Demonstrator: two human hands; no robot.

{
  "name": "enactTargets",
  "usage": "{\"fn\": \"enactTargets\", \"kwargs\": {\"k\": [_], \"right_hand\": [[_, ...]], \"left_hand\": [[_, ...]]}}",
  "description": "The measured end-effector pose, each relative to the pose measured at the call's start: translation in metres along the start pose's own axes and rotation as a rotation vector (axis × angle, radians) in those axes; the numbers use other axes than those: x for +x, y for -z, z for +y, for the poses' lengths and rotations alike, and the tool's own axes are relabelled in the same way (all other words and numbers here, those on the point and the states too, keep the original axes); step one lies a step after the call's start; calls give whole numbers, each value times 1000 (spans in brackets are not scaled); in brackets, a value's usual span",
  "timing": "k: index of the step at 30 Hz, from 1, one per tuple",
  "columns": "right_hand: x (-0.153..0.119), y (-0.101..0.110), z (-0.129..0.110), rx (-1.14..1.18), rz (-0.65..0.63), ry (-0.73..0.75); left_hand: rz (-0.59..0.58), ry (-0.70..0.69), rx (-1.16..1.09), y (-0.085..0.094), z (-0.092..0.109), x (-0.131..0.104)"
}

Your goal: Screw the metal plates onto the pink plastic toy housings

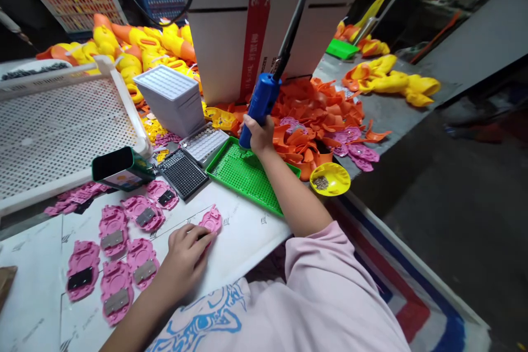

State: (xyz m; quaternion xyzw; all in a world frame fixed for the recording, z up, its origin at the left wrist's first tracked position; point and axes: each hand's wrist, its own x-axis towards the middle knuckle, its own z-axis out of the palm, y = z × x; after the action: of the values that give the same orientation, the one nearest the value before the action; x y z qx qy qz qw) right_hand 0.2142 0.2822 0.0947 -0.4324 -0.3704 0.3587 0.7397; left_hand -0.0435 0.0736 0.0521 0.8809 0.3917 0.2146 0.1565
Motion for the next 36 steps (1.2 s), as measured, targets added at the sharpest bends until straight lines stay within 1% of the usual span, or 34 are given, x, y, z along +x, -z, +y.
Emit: {"fn": "enactTargets", "kwargs": {"k": [5, 9, 14, 19, 23, 28, 30, 32, 34, 36], "right_hand": [[2, 0, 2, -49, -67, -10], [3, -2, 2, -64, -61, -20], [0, -7, -2, -72, 0, -5], [-3, -10, -5, -65, -12, 4], [-4, -12, -5, -67, -4, -2], [-2, -12, -6, -51, 52, 1], [-1, -10, -13, -20, 63, 29], [-5, -9, -24, 1, 48, 54], [-17, -8, -39, 12, 4, 50], [-38, -7, -55, 27, -52, 6]], "left_hand": [[-11, -62, -58, -8, 3, -2], [-14, -104, -75, -11, 2, -6], [15, -84, -74, -9, 1, -7], [42, -85, -78, -9, -1, -8], [65, -49, -64, -15, -3, -11], [94, -2, -10, -24, -6, -15], [93, 14, 10, -27, -6, -15], [87, 28, 27, -28, -6, -14], [78, 31, 36, -28, -5, -13], [71, 26, 32, -27, -5, -13]]}}
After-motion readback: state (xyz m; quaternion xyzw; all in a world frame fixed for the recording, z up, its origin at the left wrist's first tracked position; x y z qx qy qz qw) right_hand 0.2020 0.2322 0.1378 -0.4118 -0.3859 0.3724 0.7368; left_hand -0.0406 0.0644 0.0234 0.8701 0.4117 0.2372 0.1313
